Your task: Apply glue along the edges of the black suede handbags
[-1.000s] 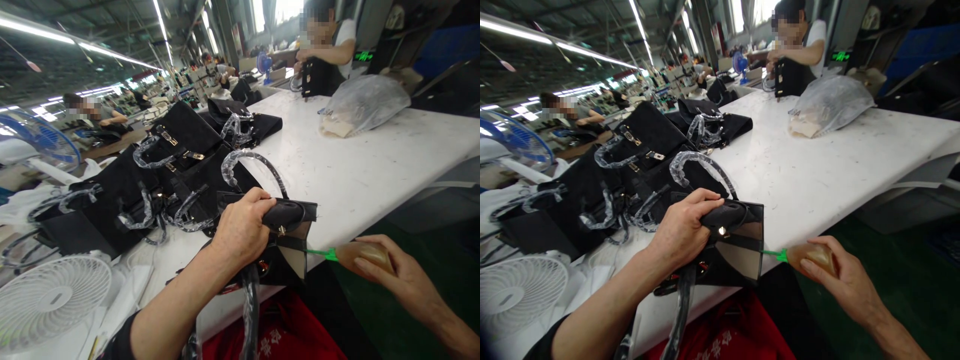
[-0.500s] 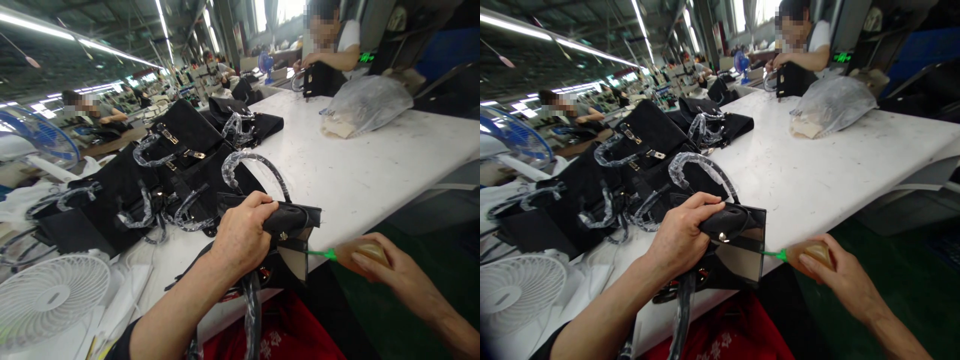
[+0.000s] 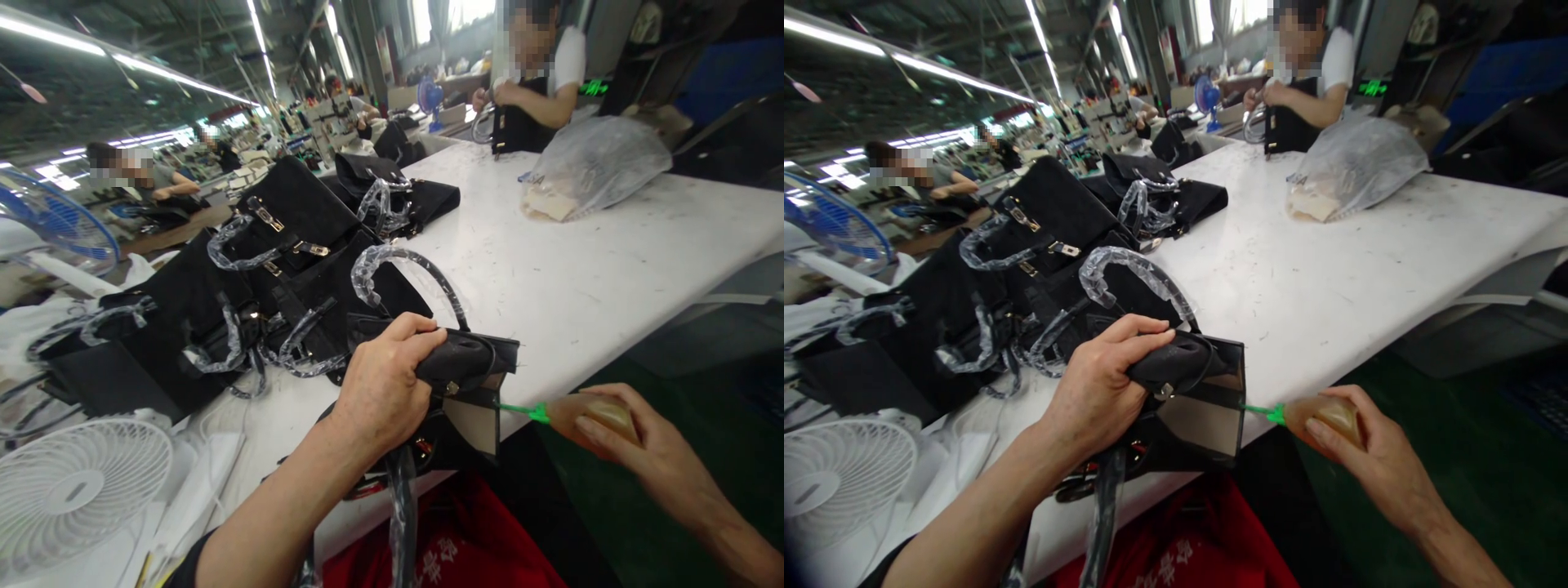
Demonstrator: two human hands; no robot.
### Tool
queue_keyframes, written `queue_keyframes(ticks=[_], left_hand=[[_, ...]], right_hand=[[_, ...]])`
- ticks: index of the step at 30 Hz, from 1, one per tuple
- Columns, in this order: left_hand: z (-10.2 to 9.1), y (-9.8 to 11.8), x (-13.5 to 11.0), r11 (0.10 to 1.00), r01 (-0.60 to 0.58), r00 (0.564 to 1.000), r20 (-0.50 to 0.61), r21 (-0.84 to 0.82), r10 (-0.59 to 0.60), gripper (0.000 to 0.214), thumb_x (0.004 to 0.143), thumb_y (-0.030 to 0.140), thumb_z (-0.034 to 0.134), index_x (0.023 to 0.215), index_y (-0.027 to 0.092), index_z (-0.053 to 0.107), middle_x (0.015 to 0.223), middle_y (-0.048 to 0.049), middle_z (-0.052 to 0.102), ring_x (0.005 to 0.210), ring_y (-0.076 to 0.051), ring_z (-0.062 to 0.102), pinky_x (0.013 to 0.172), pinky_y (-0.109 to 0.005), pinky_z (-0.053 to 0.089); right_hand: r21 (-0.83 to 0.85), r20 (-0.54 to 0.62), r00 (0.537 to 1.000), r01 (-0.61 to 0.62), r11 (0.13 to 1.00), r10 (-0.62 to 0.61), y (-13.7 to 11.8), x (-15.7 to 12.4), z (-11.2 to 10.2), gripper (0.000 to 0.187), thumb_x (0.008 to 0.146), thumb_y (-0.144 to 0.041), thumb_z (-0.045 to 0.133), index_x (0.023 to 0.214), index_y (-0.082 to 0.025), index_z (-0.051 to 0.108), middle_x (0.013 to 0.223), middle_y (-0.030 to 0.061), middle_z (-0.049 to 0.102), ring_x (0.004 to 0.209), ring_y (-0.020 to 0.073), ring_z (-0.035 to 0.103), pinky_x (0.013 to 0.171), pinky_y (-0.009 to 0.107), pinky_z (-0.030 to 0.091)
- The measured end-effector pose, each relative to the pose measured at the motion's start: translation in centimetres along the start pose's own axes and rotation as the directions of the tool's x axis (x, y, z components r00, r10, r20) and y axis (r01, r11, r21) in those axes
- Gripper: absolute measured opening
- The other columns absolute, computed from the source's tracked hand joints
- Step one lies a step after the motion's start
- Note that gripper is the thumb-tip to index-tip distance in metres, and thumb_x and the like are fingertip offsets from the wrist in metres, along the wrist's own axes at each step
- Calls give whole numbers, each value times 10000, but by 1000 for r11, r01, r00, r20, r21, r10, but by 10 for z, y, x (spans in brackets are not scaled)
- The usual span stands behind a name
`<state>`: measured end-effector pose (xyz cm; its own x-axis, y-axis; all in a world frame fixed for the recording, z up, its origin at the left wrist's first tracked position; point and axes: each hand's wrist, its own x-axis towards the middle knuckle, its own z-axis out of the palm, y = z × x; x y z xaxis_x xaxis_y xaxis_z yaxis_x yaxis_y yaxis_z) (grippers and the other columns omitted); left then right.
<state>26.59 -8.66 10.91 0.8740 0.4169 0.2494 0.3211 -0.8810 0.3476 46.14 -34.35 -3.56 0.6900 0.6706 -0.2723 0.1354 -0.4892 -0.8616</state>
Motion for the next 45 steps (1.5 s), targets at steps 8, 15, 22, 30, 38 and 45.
queue_keyframes(ticks=[8, 15, 22, 30, 38, 45], left_hand=[[2, 1, -6, 999, -32, 999, -34, -17, 31, 493, 777, 1, 554, 1157, 248, 747, 1246, -25, 721, 1050, -209, 736, 934, -371, 647], [-2, 6, -11, 997, -63, 997, -47, -35, 62, 489, 775, 1, 526, 1161, 203, 748, 1221, -51, 723, 1027, -221, 745, 893, -392, 661], [-4, 8, -15, 997, -68, 996, -60, -20, 67, 473, 772, 6, 529, 1144, 192, 754, 1208, -58, 732, 1021, -231, 752, 879, -405, 667], [-11, 15, -25, 996, -84, 994, -71, 4, 84, 552, 648, -44, 590, 1127, 172, 761, 1165, -61, 750, 976, -190, 763, 840, -291, 652], [-19, 20, -33, 995, -102, 992, -80, -3, 101, 412, 718, 67, 619, 1085, 168, 777, 1107, -63, 764, 939, -170, 764, 800, -245, 645], [-25, 26, -45, 996, -86, 993, -87, -7, 85, 406, 746, 106, 591, 1100, 174, 779, 1095, -40, 768, 946, -107, 752, 853, -135, 597]], right_hand=[[-4, 32, 999, 12, 1000, -12, 7, -6, -2, 563, 807, -759, 653, 1147, -315, 591, 961, 4, 751, 901, 295, 690, 723, 347, 520], [20, -38, 999, 11, 1000, -10, 4, -12, 5, 603, 785, -751, 669, 1162, -286, 602, 937, 14, 746, 878, 290, 689, 711, 347, 517], [59, 103, 994, 19, 998, -25, -4, -17, 8, 544, 822, -719, 649, 1140, -280, 601, 937, 4, 743, 856, 270, 686, 707, 341, 502], [4, 282, 959, 21, 1000, -21, 10, -14, -3, 554, 872, -738, 594, 1174, -274, 569, 974, 19, 737, 877, 264, 700, 737, 350, 527], [-2, 241, 971, 1, 1000, -1, 9, -18, 1, 595, 853, -762, 593, 1196, -277, 548, 1007, 25, 743, 907, 284, 709, 760, 373, 527], [6, 227, 974, -3, 1000, 2, 12, -19, -1, 558, 860, -729, 616, 1197, -287, 562, 1026, 22, 751, 949, 296, 710, 753, 353, 539]])
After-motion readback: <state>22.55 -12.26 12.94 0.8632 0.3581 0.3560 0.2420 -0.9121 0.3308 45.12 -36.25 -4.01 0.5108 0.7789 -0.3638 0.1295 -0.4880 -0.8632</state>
